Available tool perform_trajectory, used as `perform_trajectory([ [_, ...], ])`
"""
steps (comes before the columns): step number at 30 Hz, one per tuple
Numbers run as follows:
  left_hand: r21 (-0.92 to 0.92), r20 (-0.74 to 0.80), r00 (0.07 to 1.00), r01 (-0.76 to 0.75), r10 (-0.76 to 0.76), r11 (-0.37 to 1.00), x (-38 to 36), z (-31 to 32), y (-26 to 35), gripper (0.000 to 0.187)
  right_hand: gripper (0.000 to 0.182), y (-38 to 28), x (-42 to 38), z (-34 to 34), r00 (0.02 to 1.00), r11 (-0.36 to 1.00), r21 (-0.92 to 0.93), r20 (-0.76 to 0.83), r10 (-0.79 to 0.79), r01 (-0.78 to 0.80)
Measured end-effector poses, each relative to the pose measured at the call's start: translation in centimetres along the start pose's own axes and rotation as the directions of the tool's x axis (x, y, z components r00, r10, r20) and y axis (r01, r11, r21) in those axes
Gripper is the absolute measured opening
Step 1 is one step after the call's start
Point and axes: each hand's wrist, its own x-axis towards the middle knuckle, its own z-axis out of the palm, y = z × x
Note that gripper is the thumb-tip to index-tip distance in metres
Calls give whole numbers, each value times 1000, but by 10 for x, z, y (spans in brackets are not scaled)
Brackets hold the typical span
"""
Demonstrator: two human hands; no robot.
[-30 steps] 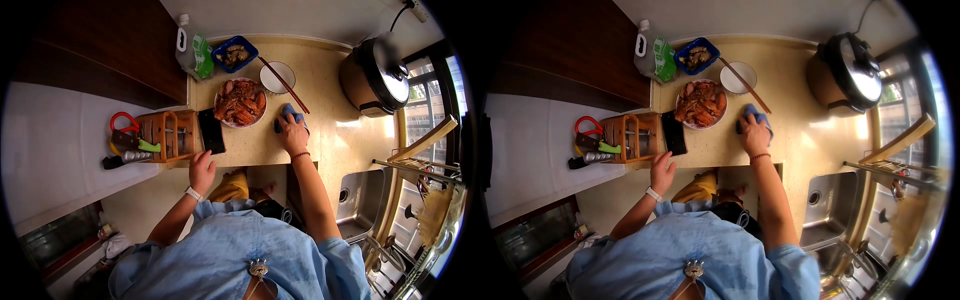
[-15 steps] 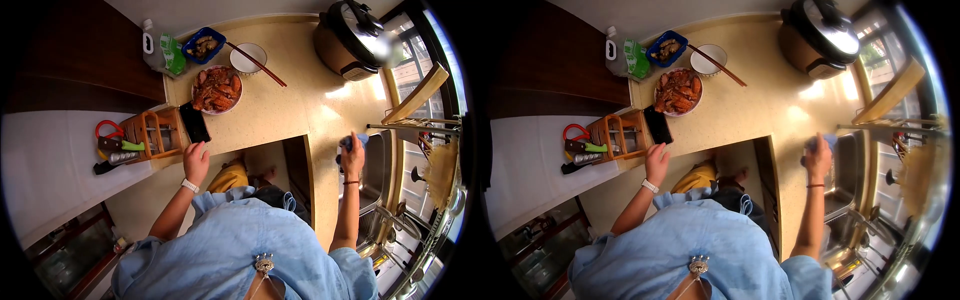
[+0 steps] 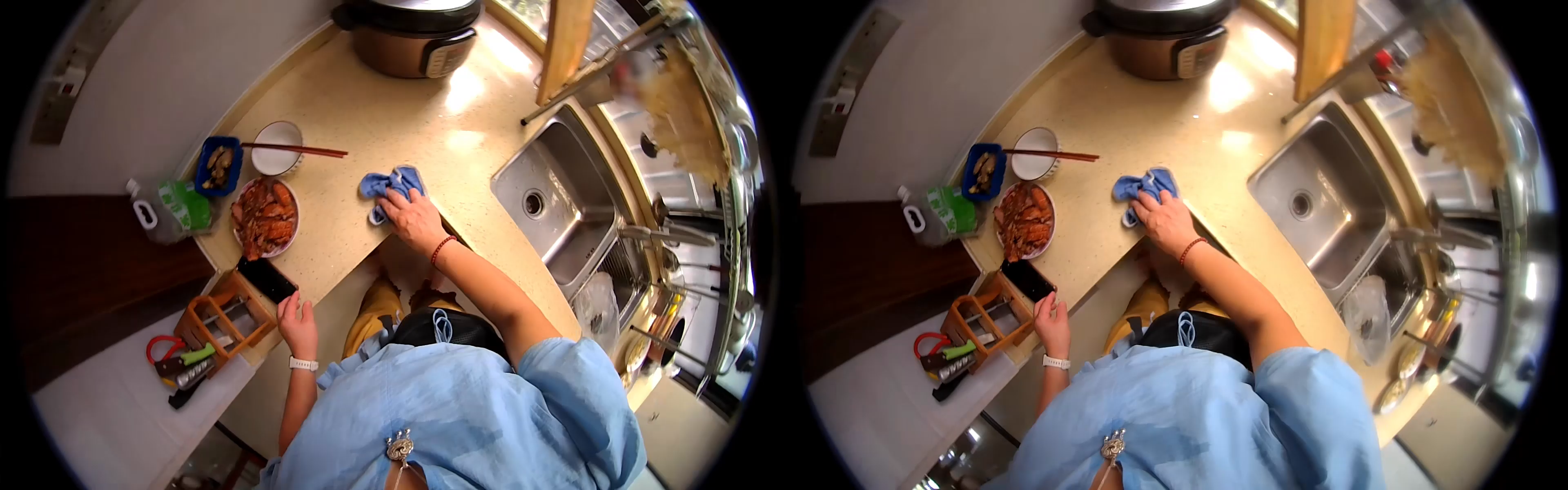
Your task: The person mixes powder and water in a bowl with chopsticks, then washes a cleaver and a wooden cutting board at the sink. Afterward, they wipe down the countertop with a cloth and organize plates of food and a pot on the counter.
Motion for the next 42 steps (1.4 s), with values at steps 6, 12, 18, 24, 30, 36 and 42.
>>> perform_trajectory([
  [6,-14,139,986,-86,88,996,17,13,-1,30,51,82,-115,-29,893,887,-125,-146,426,-444],
  [12,-7,287,926,-254,245,967,41,39,41,28,61,84,-306,-91,560,595,9,-330,760,-803],
  [18,-103,400,803,-440,442,892,30,91,124,28,61,39,-384,-71,262,306,106,-304,916,-946],
  [24,-376,525,494,-596,693,710,-19,142,213,25,51,77,-314,-66,623,616,520,-190,759,-592],
  [30,-421,616,346,-614,708,667,-24,165,224,25,39,66,-355,-148,463,200,964,-99,881,-175],
  [36,-445,653,252,-636,715,631,-17,185,228,22,34,2,-469,-220,91,204,978,-200,975,-35],
  [42,-436,649,230,-669,725,602,-44,201,242,23,32,17,-589,-206,-316,308,878,-428,846,-365],
])
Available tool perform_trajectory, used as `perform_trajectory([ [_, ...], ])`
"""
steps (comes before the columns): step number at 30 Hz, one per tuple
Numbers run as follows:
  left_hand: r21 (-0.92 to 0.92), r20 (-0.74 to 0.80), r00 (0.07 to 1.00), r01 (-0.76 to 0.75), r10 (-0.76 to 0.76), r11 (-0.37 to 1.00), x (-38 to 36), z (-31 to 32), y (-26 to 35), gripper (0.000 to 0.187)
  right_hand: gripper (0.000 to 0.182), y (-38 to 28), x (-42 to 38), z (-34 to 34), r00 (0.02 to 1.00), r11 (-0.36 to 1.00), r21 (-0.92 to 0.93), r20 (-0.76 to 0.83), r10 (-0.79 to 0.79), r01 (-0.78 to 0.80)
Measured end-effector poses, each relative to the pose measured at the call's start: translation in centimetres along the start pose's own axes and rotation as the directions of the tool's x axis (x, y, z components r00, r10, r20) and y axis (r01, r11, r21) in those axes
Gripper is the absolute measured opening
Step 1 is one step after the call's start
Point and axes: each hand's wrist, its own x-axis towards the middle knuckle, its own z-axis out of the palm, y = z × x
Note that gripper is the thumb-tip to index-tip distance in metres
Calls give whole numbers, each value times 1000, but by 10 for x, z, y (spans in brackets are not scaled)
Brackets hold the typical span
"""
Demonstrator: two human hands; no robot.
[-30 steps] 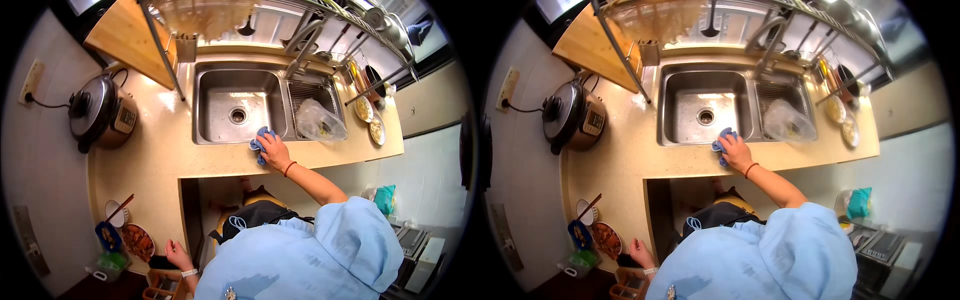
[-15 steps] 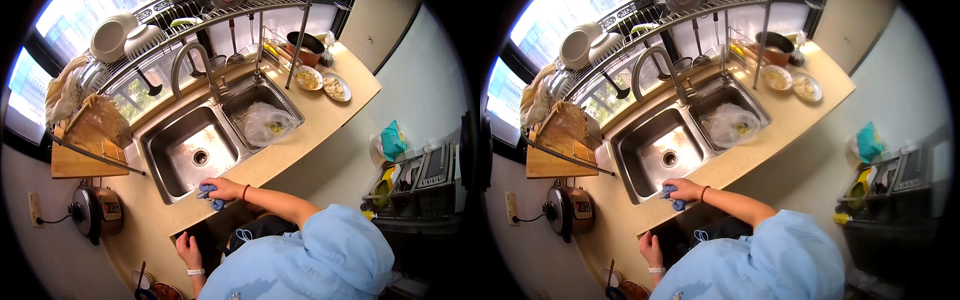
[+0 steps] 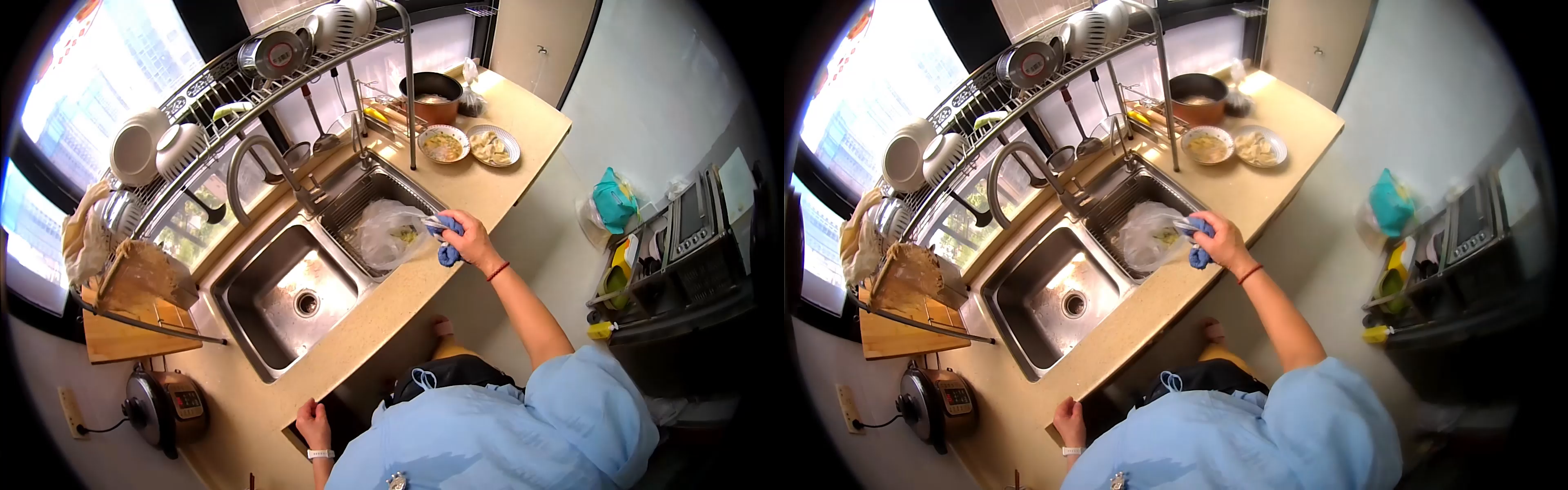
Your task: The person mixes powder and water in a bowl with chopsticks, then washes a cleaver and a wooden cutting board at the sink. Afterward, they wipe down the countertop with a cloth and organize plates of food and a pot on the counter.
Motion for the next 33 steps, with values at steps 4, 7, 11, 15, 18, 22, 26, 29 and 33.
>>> perform_trajectory([
  [4,-7,49,998,-32,32,999,13,42,39,24,56,75,38,-30,980,764,-634,-51,-193,118],
  [7,-9,64,998,-24,24,1000,20,89,88,26,61,173,72,-53,954,611,-792,192,230,12],
  [11,-68,159,986,64,-52,996,26,152,153,27,40,157,102,-123,973,760,-608,-140,181,-229],
  [15,86,248,968,-47,24,995,29,188,206,28,41,202,147,-214,702,743,446,-295,648,-498],
  [18,117,219,974,34,-59,993,25,200,230,28,41,231,180,-258,685,710,500,-278,674,-496],
  [22,114,220,963,133,-155,985,27,212,263,28,31,215,202,-265,678,663,571,-233,697,-485],
  [26,6,293,944,153,-148,988,57,241,292,29,29,225,203,-269,675,725,563,-356,646,-397],
  [29,-140,353,929,174,-115,975,92,278,329,32,28,221,184,-282,705,748,548,-355,614,-376],
  [33,-307,606,769,462,-203,832,142,343,413,46,31,208,143,-313,728,768,526,-352,589,-367],
])
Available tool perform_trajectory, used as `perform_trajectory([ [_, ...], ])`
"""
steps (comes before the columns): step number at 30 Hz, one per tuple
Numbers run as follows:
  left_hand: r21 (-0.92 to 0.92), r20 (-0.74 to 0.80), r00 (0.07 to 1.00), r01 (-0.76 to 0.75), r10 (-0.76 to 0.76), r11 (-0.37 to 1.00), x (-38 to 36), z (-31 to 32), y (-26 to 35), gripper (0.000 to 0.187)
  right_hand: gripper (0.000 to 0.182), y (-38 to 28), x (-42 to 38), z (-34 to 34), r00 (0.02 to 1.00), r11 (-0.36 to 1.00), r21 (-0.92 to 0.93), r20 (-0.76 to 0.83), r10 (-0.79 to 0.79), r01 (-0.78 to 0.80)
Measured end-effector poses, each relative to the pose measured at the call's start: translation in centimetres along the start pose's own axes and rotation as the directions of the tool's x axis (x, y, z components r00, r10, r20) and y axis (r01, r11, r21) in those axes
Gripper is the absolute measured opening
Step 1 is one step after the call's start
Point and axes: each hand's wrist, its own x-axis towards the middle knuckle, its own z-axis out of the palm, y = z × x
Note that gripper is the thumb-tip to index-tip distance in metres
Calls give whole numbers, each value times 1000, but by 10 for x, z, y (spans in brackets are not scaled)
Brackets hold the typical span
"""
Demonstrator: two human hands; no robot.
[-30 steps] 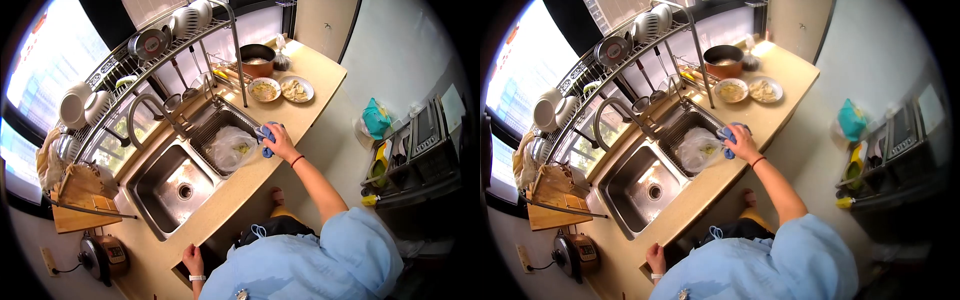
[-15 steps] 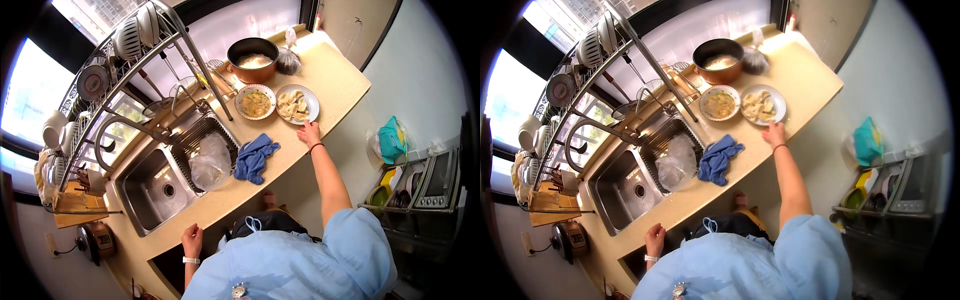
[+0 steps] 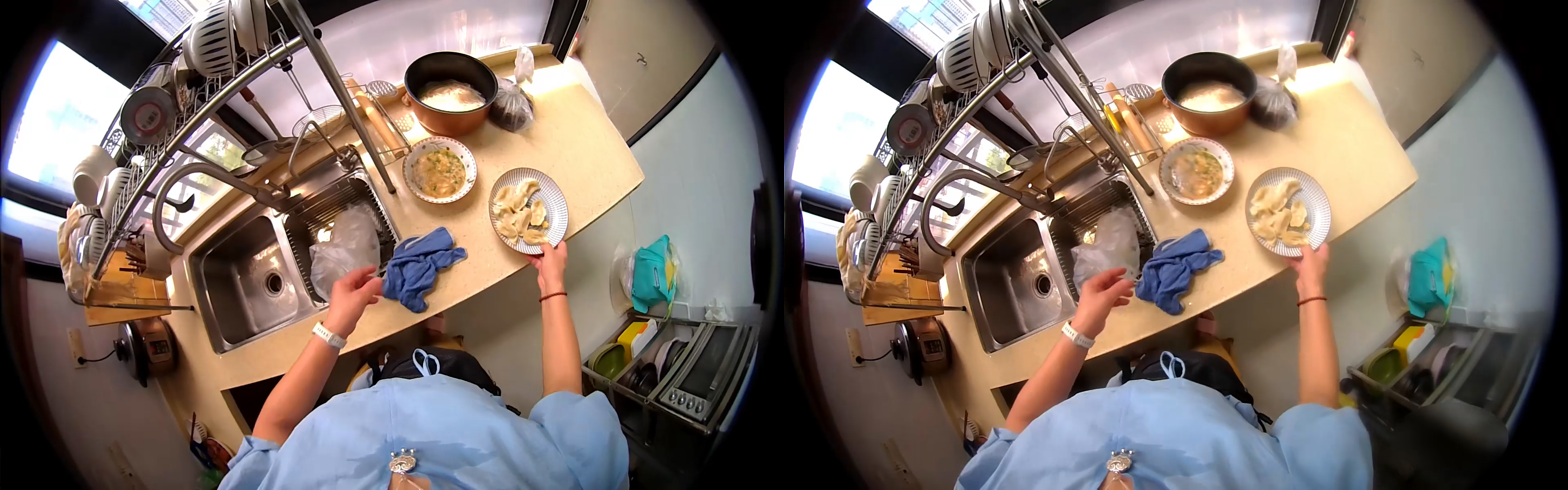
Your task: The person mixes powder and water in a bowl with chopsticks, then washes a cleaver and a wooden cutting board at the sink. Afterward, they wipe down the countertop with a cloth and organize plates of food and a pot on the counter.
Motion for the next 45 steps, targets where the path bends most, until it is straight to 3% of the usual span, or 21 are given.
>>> perform_trajectory([
  [4,-205,78,993,102,-88,973,92,67,20,50,33,0,-32,-49,1000,1000,9,-4,14,-14],
  [7,-373,114,981,190,-159,908,168,99,22,42,36,-10,-66,-66,999,999,-9,-40,36,-37],
  [9,-501,149,974,223,-170,836,217,111,6,24,39,-10,-83,-79,993,998,34,-109,51,-48],
  [12,-524,84,978,207,-192,826,240,123,4,26,43,-4,-100,-99,987,998,31,-150,52,-48],
  [16,-621,2,997,58,-73,782,230,131,10,35,43,-3,-114,-106,984,997,45,-166,62,-55],
  [20,-545,-101,987,49,-124,837,226,130,18,36,44,-3,-112,-107,989,997,43,-133,64,-59],
  [22,-354,-181,974,65,-137,933,227,126,12,36,45,-6,-111,-99,986,997,45,-151,69,-62],
  [27,-520,-88,993,25,-82,854,198,117,4,34,44,-12,-103,-83,996,998,41,-72,55,-52],
  [31,-466,1,997,74,-83,881,143,90,11,40,43,-13,-97,-75,1000,1000,1,6,14,-14],
  [39,-553,-107,992,2,-73,833,13,10,3,42,45,-27,-113,-29,980,994,-108,199,20,2],
  [45,-642,-327,931,-96,-160,760,-86,-66,-23,38,44,-45,-149,30,915,979,-202,390,99,-20],
])
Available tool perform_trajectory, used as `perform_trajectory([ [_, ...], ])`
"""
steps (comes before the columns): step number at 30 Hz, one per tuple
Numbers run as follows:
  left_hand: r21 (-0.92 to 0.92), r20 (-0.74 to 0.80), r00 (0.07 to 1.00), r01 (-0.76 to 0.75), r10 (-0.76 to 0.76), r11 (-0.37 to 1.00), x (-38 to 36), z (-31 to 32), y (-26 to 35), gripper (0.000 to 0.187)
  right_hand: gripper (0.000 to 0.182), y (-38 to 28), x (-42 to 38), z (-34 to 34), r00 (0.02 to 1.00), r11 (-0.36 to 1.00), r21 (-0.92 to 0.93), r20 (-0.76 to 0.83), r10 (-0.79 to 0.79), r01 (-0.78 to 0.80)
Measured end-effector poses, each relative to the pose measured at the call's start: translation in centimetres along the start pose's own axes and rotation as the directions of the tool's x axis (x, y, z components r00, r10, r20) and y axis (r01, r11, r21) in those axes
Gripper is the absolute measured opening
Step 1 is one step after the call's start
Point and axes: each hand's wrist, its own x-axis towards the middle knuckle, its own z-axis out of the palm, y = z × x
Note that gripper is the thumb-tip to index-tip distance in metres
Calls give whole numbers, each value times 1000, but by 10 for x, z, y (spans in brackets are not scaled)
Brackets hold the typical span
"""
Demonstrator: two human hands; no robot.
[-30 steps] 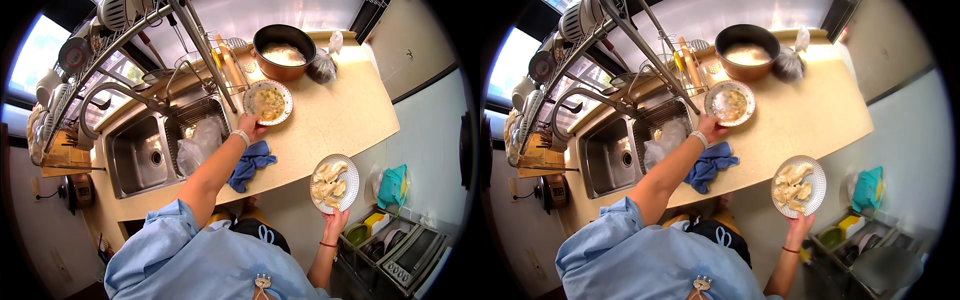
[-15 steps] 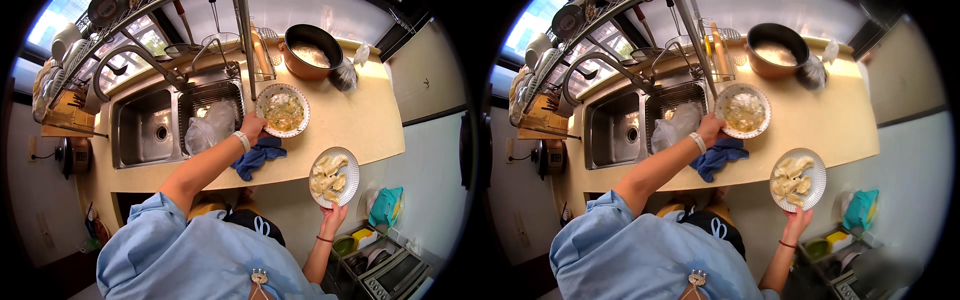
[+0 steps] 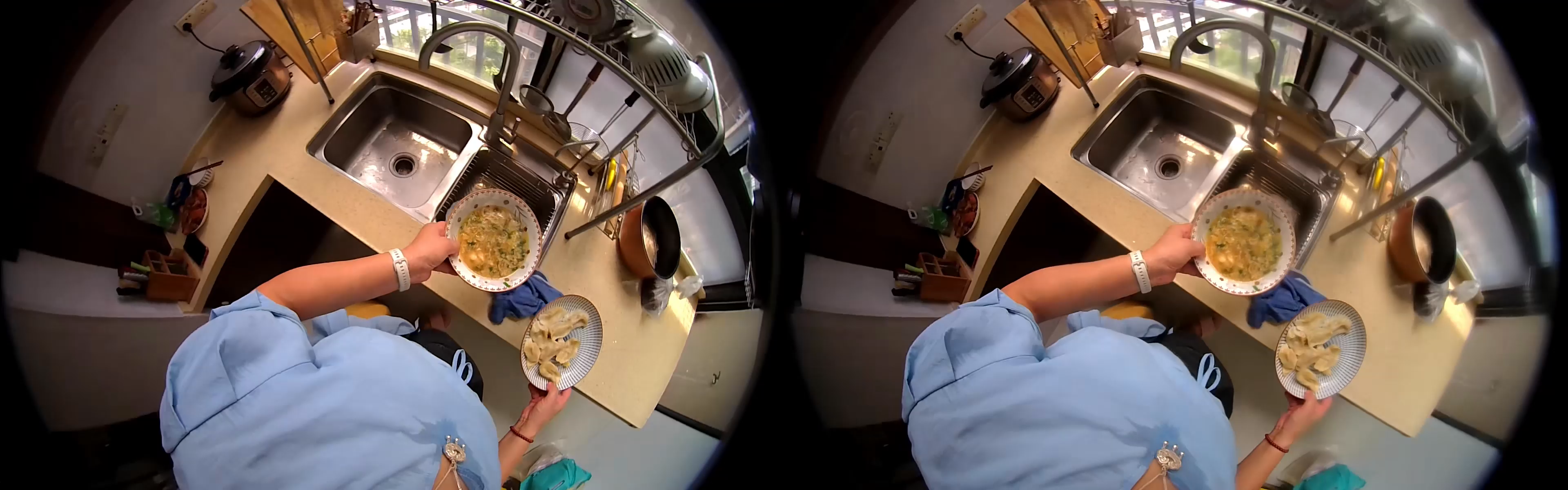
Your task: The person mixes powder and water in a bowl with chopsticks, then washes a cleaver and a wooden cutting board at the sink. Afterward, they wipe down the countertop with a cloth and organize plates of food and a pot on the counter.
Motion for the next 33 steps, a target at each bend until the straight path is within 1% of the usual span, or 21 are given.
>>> perform_trajectory([
  [2,-39,-52,999,-7,5,999,-17,-36,12,38,45,-1,-1,25,996,1000,-20,89,16,-14],
  [3,-71,-88,996,-4,-3,997,-33,-53,30,38,46,-17,-11,44,993,998,-45,113,42,-37],
  [4,-88,-126,992,-25,14,996,-40,-70,30,39,47,-13,-10,57,983,997,-64,171,61,-51],
  [9,-201,-306,951,-117,52,973,-80,-167,40,40,45,8,-21,138,930,993,-109,359,78,-41],
  [10,-227,-331,944,-78,-2,971,-98,-185,68,41,45,-6,-26,160,915,987,-157,391,100,-40],
  [11,-241,-346,938,-115,25,964,-104,-206,56,41,45,14,-21,168,886,988,-153,459,66,5],
  [12,-242,-377,925,-148,47,959,-112,-228,49,41,39,6,-51,202,874,981,-191,469,131,-44],
  [13,-242,-407,911,-180,69,953,-120,-250,41,41,39,17,-57,221,861,981,-193,494,122,-28],
  [16,-286,-455,886,-242,90,927,-148,-312,25,41,26,59,-75,269,781,972,-236,607,147,1],
  [17,-317,-480,877,-154,-18,936,-173,-334,80,41,25,18,-117,319,782,946,-320,576,237,-50],
  [18,-317,-500,865,-213,28,924,-175,-354,53,41,25,44,-124,332,746,957,-290,633,207,-19],
  [19,-318,-498,866,-230,45,920,-179,-373,39,41,24,60,-134,347,716,960,-279,670,199,-5],
  [20,-333,-531,845,-266,53,905,-181,-391,28,41,26,73,-145,366,690,962,-273,698,192,9],
  [21,-344,-563,824,-299,59,890,-182,-411,19,41,27,84,-159,387,666,964,-265,717,206,-13],
  [23,-337,-594,802,-314,58,888,-187,-442,8,43,27,109,-173,420,627,956,-293,749,212,27],
  [24,-369,-594,804,-227,-41,901,-208,-458,66,44,27,77,-202,465,642,928,-369,699,314,-53],
  [26,-385,-597,803,-285,-1,878,-207,-480,55,45,29,105,-208,490,610,932,-358,727,315,-55],
  [27,-366,-609,793,-284,3,886,-205,-491,51,46,31,114,-210,504,595,930,-362,736,324,-59],
  [29,-408,-612,791,-311,-5,858,-200,-510,50,48,32,129,-218,540,580,913,-404,732,358,-55],
  [31,-427,-590,807,-284,-26,859,-197,-531,60,49,37,144,-228,577,585,893,-445,709,393,-60],
  [33,-475,-633,773,-337,-50,813,-184,-539,57,41,37,161,-222,610,537,867,-498,725,431,-23],
])
